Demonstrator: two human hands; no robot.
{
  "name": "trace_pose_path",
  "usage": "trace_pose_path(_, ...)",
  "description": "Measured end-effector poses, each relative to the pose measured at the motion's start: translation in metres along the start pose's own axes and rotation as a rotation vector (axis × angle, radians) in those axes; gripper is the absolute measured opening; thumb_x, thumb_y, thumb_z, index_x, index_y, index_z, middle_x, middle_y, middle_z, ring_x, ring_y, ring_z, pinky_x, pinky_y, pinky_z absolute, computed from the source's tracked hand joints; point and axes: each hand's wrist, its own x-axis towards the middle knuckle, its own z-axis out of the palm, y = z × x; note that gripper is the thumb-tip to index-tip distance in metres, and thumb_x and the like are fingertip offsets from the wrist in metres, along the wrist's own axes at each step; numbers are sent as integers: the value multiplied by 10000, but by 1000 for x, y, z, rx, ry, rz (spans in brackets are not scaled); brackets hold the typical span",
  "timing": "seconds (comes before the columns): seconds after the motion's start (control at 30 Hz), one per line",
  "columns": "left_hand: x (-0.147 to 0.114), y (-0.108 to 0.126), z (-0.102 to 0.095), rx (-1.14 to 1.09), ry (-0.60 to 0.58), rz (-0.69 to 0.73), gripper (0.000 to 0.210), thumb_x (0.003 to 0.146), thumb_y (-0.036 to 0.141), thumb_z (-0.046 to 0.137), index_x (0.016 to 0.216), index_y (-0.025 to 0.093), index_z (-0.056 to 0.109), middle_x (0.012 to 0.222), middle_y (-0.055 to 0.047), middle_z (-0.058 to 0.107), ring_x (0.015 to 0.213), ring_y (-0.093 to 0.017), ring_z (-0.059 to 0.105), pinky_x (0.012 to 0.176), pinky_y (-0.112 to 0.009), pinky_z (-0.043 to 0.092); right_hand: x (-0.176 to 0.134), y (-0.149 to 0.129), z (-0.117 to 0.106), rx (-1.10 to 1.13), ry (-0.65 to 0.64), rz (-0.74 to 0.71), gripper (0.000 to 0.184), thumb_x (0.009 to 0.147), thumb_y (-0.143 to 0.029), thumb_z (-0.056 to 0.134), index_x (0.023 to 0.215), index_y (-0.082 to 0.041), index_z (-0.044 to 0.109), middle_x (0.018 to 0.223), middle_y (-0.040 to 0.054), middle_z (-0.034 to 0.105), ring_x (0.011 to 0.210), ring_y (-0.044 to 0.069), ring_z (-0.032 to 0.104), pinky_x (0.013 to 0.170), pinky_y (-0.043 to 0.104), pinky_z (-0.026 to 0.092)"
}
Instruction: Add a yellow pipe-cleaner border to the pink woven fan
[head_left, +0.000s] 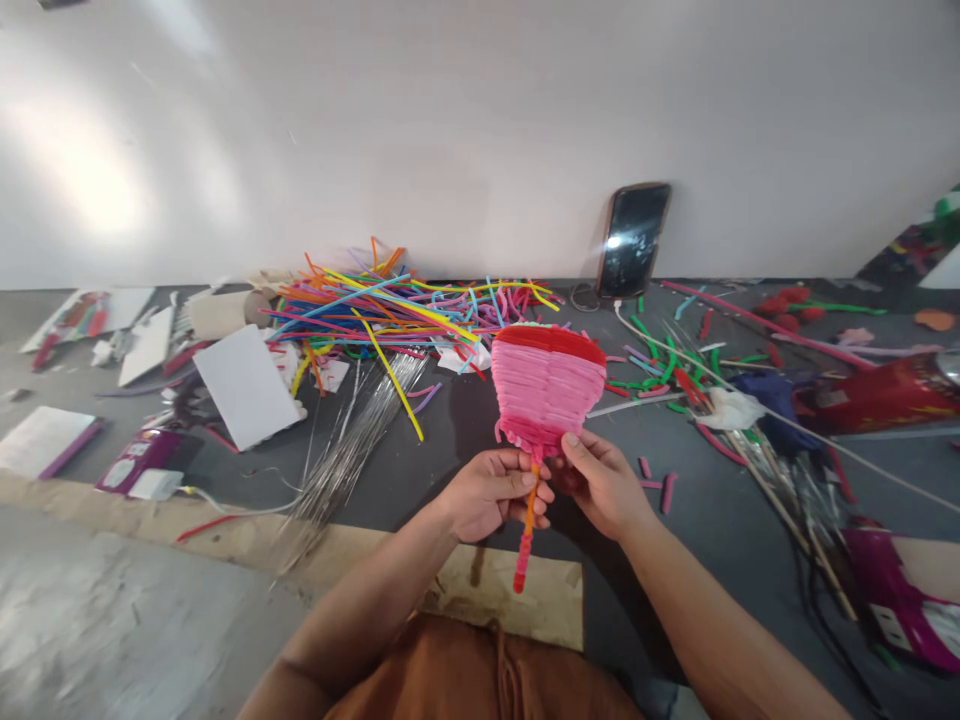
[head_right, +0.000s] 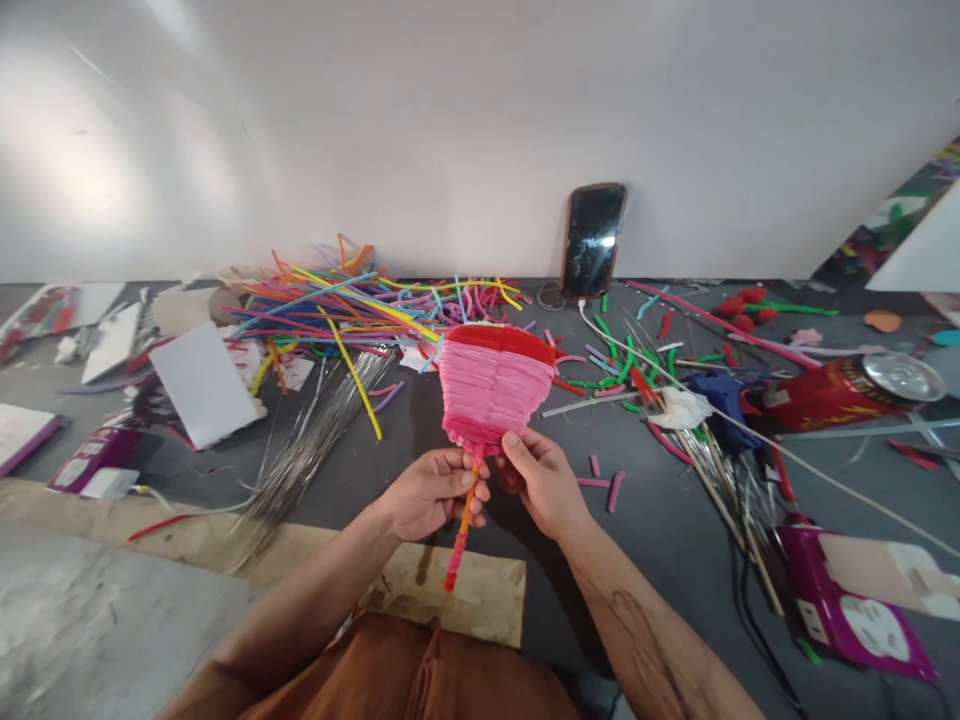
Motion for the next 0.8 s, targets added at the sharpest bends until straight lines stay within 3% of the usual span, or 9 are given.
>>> trace_pose_path(0.17, 3, -3, 3, 47, 162, 142, 330, 608, 290, 842, 797, 92, 657, 677, -58, 699, 552, -134, 652, 584, -276, 563, -1, -2, -3, -227, 155, -245, 255, 783, -458, 660, 825, -210, 618, 621, -38, 537, 456, 73, 413, 426, 216, 317)
trace_pose_path(0.33, 6, -6, 5, 142, 263, 234, 353, 586, 338, 844, 731, 109, 619, 653, -49, 697, 542, -138, 649, 561, -250, 526, -9, -6, 5, -487, 27, -293, 208, 765, -400, 678, 824, -203, 700, 720, 18, 635, 597, 130, 529, 557, 264, 432)
trace_pose_path(0.47, 8, -8, 7, 238, 304, 305, 348, 578, 355, 841, 684, 103, 624, 605, -27, 670, 536, -113, 625, 564, -218, 496, -9, -2, 7, -330, -33, -192, 179, 749, -377, 702, 721, -200, 700, 661, 2, 622, 606, 132, 536, 588, 269, 446)
trace_pose_path(0.63, 11, -10, 9, 348, 315, 370, 317, 601, 367, 818, 678, 123, 630, 605, -7, 659, 548, -103, 600, 551, -206, 471, -4, 7, 8, 4, -20, -10, 197, 621, -312, 813, 771, -220, 723, 708, -10, 681, 635, 123, 560, 628, 269, 453)
trace_pose_path(0.8, 12, -14, 7, 465, 338, 404, 273, 643, 360, 779, 687, 137, 627, 606, 4, 644, 555, -104, 577, 561, -219, 460, -3, 13, 8, 18, 70, 8, 181, 582, -293, 837, 678, -194, 719, 625, -14, 674, 565, 111, 539, 569, 258, 422)
